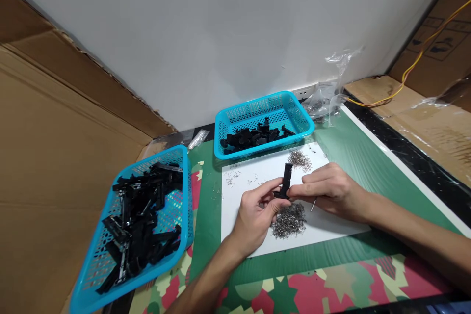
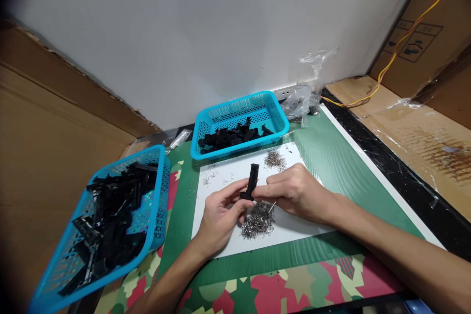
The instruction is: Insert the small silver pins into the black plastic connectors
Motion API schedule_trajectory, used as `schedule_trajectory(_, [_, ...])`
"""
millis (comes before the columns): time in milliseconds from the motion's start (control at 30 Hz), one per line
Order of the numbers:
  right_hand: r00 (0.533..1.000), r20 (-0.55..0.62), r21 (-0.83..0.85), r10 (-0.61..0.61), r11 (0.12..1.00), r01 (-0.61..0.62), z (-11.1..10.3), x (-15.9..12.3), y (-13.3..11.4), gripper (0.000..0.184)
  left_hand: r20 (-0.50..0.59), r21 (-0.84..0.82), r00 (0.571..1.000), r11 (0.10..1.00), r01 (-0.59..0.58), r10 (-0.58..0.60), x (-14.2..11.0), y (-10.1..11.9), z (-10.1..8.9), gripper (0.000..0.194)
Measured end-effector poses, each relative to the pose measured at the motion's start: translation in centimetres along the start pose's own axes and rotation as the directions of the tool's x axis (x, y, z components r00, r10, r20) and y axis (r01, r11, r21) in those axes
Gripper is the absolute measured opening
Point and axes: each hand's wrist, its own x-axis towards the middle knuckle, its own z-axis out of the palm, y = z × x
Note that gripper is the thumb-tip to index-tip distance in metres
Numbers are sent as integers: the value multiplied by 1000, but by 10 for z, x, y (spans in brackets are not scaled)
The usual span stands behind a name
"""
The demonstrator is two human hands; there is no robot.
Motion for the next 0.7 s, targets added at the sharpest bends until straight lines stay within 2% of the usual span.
schedule_trajectory(167, [996,-23,204,89,976,-82,-1,2,-2,17,111,9,993,999,-39,38,0,6,-2,43])
schedule_trajectory(333, [990,-26,318,138,940,-122,-2,2,-2,20,204,33,977,997,-77,68,1,9,-1,49])
schedule_trajectory(433, [982,-26,243,187,954,-175,-2,0,0,14,164,145,978,977,-155,131,3,9,-1,47])
schedule_trajectory(533, [969,-34,149,243,960,-236,-2,-1,4,12,81,326,968,912,-250,237,4,8,-2,40])
schedule_trajectory(633, [953,17,118,303,946,-302,-1,-3,9,14,12,455,955,849,-268,295,5,4,-3,45])
schedule_trajectory(700, [942,54,115,331,935,-336,0,-4,12,15,-21,505,945,820,-271,326,6,2,-2,35])
